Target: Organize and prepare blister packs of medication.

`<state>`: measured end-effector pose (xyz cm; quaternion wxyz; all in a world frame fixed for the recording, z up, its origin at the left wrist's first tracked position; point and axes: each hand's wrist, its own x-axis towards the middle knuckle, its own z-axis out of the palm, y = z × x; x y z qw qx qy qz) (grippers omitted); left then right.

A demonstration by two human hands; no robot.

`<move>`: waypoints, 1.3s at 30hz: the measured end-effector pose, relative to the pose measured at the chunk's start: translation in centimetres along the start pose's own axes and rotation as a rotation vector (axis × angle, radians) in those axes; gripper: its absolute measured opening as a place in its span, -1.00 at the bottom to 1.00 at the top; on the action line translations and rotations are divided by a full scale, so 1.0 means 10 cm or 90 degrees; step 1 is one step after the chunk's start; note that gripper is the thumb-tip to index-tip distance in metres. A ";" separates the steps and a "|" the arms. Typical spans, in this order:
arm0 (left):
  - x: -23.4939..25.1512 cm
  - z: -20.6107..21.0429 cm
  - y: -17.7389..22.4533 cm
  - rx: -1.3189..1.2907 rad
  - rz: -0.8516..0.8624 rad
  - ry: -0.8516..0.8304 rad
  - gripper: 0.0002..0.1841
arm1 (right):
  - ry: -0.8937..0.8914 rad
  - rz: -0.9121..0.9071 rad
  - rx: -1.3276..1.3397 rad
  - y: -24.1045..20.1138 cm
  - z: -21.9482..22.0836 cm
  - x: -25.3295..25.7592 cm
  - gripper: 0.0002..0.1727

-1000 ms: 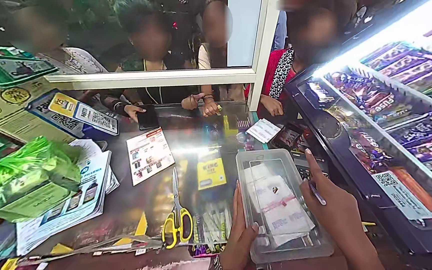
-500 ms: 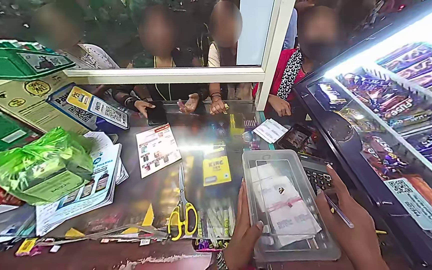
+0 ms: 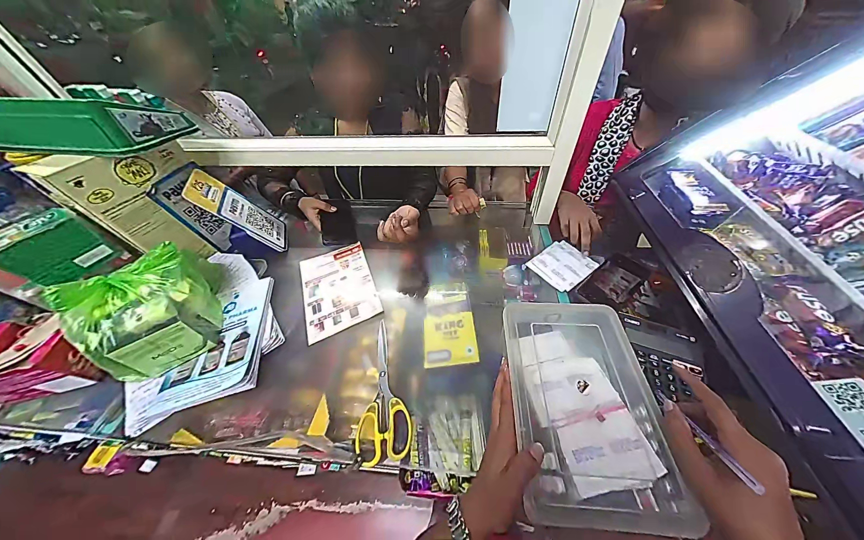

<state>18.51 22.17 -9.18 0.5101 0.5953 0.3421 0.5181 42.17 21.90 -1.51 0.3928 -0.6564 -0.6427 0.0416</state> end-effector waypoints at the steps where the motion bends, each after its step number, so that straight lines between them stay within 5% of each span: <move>1: 0.00 0.00 0.00 0.000 0.000 -0.002 0.12 | -0.001 0.001 0.002 0.00 0.00 0.00 -0.44; 9: 0.00 0.00 0.00 -0.008 -0.007 -0.006 0.13 | -0.017 -0.003 0.030 0.02 0.01 0.00 -0.54; 17: 0.04 -0.08 0.10 0.156 0.029 -0.027 -0.07 | -0.191 0.083 0.076 -0.12 -0.12 0.02 -0.46; 28: 0.14 -0.08 0.50 0.353 -0.118 -0.052 -0.09 | -0.060 0.036 0.136 -0.19 -0.09 0.07 -0.45; 35: 0.13 0.01 0.77 0.113 -0.012 0.043 -0.18 | 0.043 0.002 0.382 -0.36 -0.24 0.11 -0.58; 39: 0.19 -0.33 1.13 -0.212 0.001 0.142 -0.54 | -0.089 0.026 0.469 -0.31 -0.19 0.25 -0.50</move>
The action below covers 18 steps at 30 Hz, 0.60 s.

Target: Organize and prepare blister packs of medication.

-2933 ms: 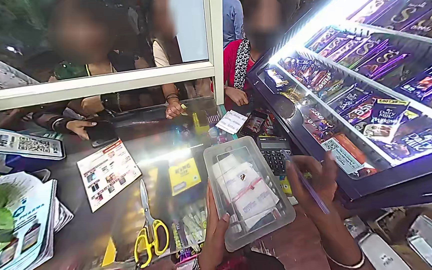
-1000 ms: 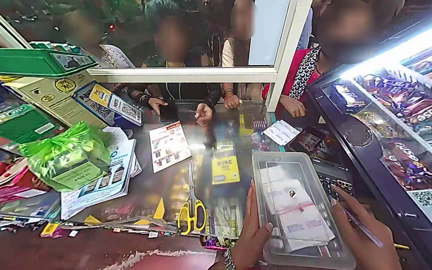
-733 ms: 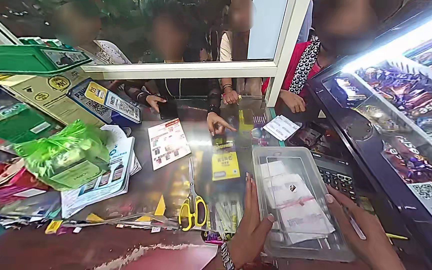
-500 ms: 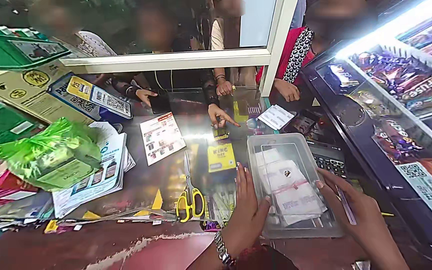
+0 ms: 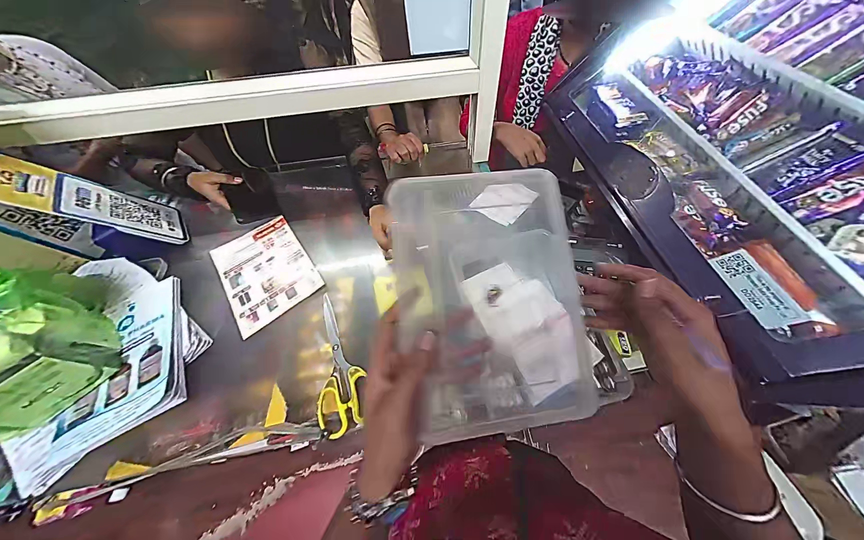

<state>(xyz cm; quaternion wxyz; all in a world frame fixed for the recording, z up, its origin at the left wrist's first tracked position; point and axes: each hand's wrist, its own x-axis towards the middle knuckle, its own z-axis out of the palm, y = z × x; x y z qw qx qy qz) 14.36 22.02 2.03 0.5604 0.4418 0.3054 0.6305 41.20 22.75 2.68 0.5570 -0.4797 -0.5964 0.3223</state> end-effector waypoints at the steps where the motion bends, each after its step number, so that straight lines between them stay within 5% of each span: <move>1: 0.01 -0.13 0.09 0.028 0.014 0.052 -0.55 | -0.049 -0.029 -0.100 0.06 0.00 0.06 -0.50; 4: -0.02 -0.51 0.21 0.120 0.010 0.222 -0.53 | -0.231 -0.078 -0.406 0.12 0.07 0.30 -0.54; 9: -0.25 -0.95 0.16 0.063 -0.087 0.248 -0.57 | -0.573 0.018 -0.465 0.21 0.23 0.74 -0.24; 13: -0.37 -1.09 0.12 0.038 -0.136 0.226 -0.54 | -0.591 0.034 -0.448 0.00 0.14 0.87 -0.30; 18: -0.34 -0.94 0.13 0.027 -0.136 0.205 -0.51 | -0.606 0.023 -0.353 -0.09 -0.10 1.01 -0.62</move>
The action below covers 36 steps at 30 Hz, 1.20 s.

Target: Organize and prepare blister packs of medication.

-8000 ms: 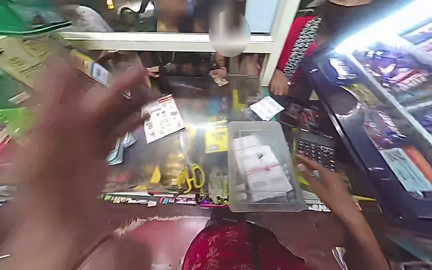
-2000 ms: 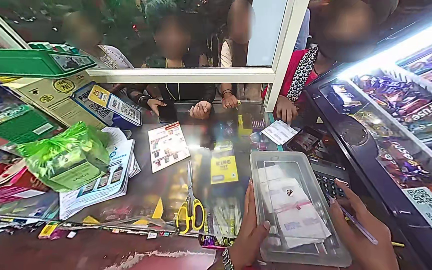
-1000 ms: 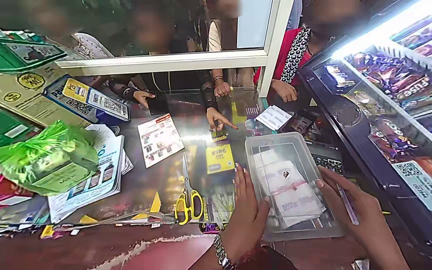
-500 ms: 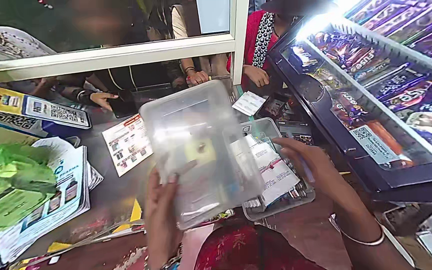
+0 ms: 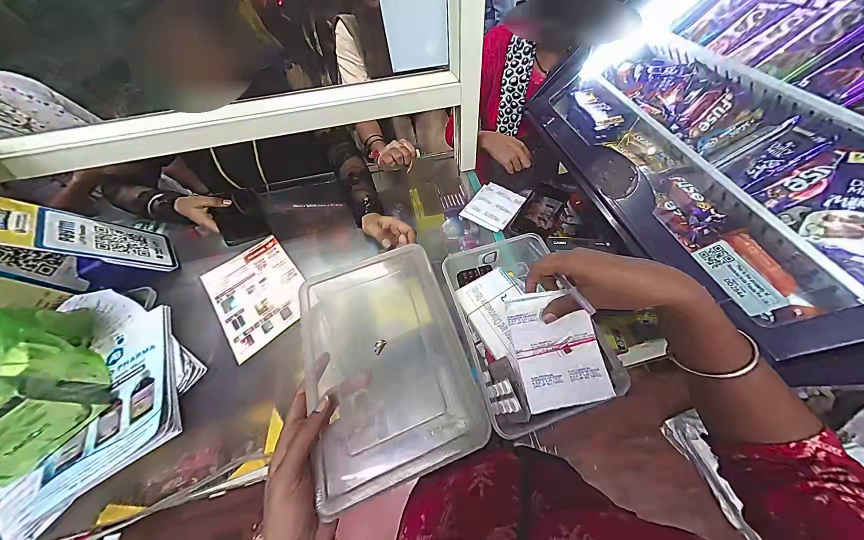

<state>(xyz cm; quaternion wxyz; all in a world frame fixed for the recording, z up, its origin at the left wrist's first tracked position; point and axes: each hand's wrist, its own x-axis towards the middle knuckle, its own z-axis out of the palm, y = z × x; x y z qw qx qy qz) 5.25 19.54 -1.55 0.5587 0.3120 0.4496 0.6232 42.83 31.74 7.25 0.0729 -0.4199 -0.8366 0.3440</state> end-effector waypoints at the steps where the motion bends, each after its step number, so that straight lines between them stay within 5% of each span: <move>1: 0.01 0.04 -0.01 -0.001 0.009 -0.004 -0.51 | 0.058 -0.027 0.011 0.01 -0.04 -0.09 -0.67; 5: 0.00 0.37 -0.07 0.021 -0.021 -0.048 -0.49 | 0.507 -0.046 0.032 -0.11 -0.18 -0.67 -0.67; 8: 0.04 0.67 -0.22 0.021 -0.057 -0.218 -0.44 | 0.722 -0.068 0.153 -0.13 -0.19 -0.86 -0.65; 10: 0.09 0.86 -0.35 0.153 -0.002 -0.285 -0.34 | 0.707 -0.090 0.240 -0.13 -0.13 -0.82 -0.67; 13: 0.13 1.04 -0.48 0.569 0.245 -0.231 -0.19 | 0.583 -0.087 0.306 -0.17 0.02 -0.64 -0.70; 16: 0.19 1.08 -0.48 0.623 0.442 -0.169 -0.19 | 0.442 -0.118 0.335 -0.21 0.16 -0.46 -0.71; 18: 0.16 1.11 -0.33 0.420 0.353 -0.284 -0.22 | 0.357 -0.146 0.359 -0.26 0.25 -0.33 -0.70; 20: 0.10 1.20 -0.12 0.108 0.048 -0.436 -0.17 | 0.298 -0.167 0.346 -0.36 0.34 -0.20 -0.68; 23: 0.10 1.40 0.03 -0.197 -0.330 -0.433 -0.40 | 0.373 -0.210 0.171 -0.46 0.50 -0.08 -0.55; 26: 0.20 1.37 -0.04 -0.306 -0.393 -0.435 -0.31 | 0.619 -0.179 -0.135 -0.47 0.53 -0.15 -0.37; 29: 0.25 1.29 -0.16 -0.375 -0.402 -0.486 -0.17 | 0.680 -0.177 -0.236 -0.52 0.52 -0.35 -0.31; 33: 0.18 1.36 -0.07 -0.305 -0.356 -0.349 -0.28 | 0.553 -0.162 -0.272 -0.68 0.85 -0.31 -0.60; 36: 0.17 1.37 -0.05 -0.289 -0.342 -0.305 -0.31 | 0.471 -0.139 -0.295 -0.65 1.04 -0.17 -0.60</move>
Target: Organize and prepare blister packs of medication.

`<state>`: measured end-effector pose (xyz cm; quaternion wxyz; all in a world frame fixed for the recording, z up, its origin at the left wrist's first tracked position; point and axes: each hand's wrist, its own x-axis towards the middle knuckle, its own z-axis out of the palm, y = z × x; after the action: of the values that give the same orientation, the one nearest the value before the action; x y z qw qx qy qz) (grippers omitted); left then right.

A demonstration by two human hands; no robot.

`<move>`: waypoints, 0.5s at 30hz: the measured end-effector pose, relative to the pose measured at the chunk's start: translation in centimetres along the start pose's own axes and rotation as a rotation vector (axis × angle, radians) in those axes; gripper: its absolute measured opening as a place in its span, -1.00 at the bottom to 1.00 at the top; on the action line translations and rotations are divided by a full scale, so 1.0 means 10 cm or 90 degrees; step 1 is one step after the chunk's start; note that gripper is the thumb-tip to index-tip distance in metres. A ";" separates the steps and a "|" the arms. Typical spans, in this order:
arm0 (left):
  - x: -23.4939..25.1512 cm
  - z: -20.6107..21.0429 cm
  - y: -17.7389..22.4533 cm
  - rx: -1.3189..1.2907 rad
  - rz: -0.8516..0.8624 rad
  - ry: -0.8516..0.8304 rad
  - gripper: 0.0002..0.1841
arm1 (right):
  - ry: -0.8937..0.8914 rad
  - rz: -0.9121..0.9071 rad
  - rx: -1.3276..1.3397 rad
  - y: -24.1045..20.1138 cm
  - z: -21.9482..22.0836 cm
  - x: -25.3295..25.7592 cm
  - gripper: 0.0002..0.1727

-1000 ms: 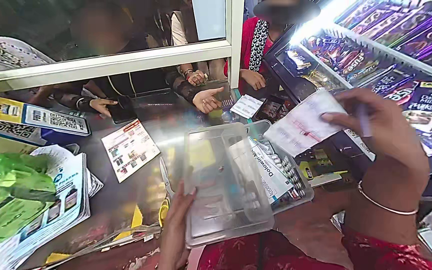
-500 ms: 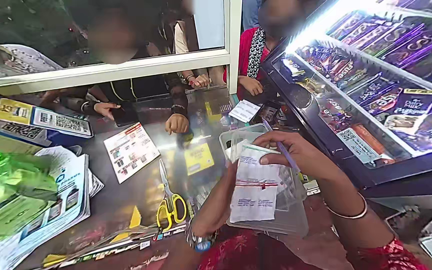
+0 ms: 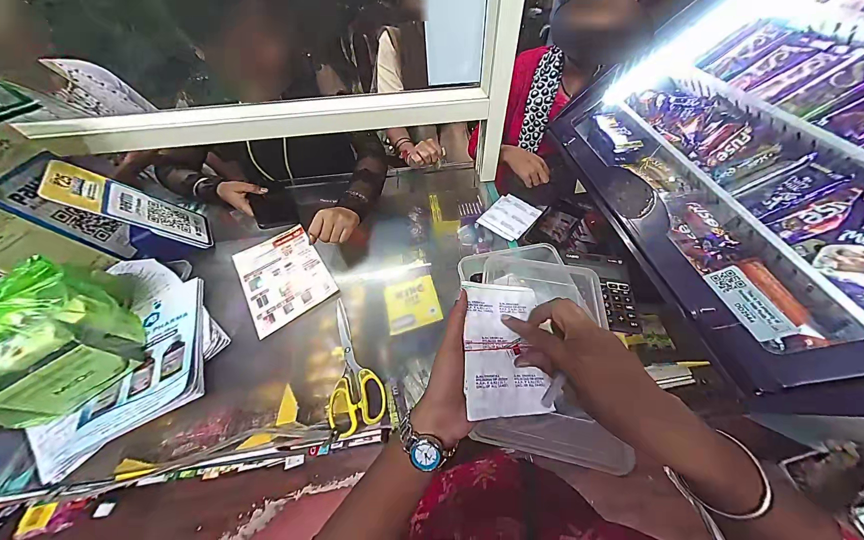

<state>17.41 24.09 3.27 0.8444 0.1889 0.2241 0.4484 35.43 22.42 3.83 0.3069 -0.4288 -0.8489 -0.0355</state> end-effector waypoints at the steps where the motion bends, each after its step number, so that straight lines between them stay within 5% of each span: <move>1: 0.00 0.00 0.00 -0.003 0.001 0.003 -0.30 | -0.003 -0.004 0.000 0.00 0.05 -0.01 -0.62; 5: 0.01 -0.01 -0.02 -0.017 -0.007 -0.034 -0.33 | 0.027 -0.008 0.046 0.03 0.13 -0.05 -0.74; 11: -0.08 0.03 -0.02 0.135 -0.062 -0.012 -0.68 | -0.117 0.070 0.220 0.17 -0.10 0.01 -0.82; 15: -0.10 0.02 0.00 0.142 -0.053 -0.044 -0.59 | -0.091 0.109 0.281 0.19 -0.12 0.03 -0.83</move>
<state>16.99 23.20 3.63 0.8434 0.2877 0.2509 0.3781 37.30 23.46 4.59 0.3345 -0.4229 -0.8162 0.2074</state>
